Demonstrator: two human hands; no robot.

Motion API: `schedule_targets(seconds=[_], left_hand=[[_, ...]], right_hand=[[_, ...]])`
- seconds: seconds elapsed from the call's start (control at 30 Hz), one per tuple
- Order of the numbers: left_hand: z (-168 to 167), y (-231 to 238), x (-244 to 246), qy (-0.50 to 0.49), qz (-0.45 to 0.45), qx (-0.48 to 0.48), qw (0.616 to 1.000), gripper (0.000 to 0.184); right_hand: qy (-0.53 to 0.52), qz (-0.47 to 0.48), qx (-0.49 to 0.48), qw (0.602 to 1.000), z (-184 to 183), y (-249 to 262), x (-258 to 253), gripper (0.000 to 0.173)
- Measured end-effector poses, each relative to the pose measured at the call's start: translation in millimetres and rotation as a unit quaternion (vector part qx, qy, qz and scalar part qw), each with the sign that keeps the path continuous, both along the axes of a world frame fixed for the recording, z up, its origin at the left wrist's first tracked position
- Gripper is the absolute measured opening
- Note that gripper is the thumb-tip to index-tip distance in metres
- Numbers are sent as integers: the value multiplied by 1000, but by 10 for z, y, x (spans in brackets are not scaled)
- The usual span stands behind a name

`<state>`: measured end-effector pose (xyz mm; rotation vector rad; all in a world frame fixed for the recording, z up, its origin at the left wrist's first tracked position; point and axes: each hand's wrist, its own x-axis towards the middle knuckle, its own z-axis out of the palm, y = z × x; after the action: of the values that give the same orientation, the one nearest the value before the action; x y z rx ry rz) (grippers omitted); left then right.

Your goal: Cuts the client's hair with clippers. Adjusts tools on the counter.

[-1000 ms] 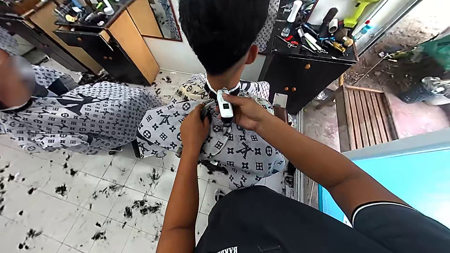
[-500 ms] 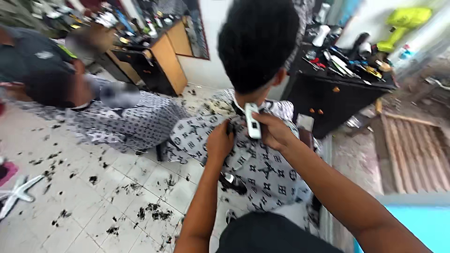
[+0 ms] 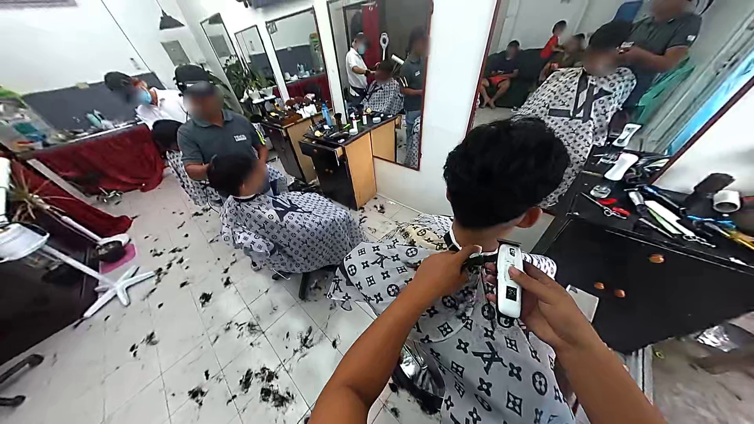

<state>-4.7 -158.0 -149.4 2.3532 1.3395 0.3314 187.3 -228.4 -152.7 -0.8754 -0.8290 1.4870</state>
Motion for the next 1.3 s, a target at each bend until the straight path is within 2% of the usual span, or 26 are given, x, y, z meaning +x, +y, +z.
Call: schedule_targets(seconds=[0.2, 0.3, 0.53, 0.63, 0.77, 0.87, 1.0, 1.13, 1.3], left_hand=[[32, -7, 77, -2, 1, -3, 1000, 58], [29, 7, 88, 29, 3, -34, 999, 57], [119, 21, 135, 32, -26, -114, 993, 60], [162, 56, 138, 33, -44, -113, 992, 56], [93, 39, 90, -2, -41, -77, 996, 59], [-18, 27, 38, -25, -35, -104, 994, 58], [-105, -13, -48, -118, -46, -129, 984, 56], [-246, 22, -287, -161, 25, -115, 980, 46], [-402, -30, -535, -98, 154, -49, 982, 38]], right_hand=[[9, -5, -9, 1000, -34, -56, 32, 34], [17, -4, -9, 1000, -24, -77, 52, 34], [37, 10, -26, 999, 38, -69, 80, 28], [51, 25, -30, 998, 12, -38, 100, 29], [35, 28, -20, 999, -10, 13, 96, 32], [5, 36, -12, 999, -11, 43, 85, 35], [-19, 76, -26, 997, -105, 81, 90, 41], [-16, 117, -35, 992, -107, 164, -1, 34], [46, 102, -89, 990, -76, 234, -192, 30]])
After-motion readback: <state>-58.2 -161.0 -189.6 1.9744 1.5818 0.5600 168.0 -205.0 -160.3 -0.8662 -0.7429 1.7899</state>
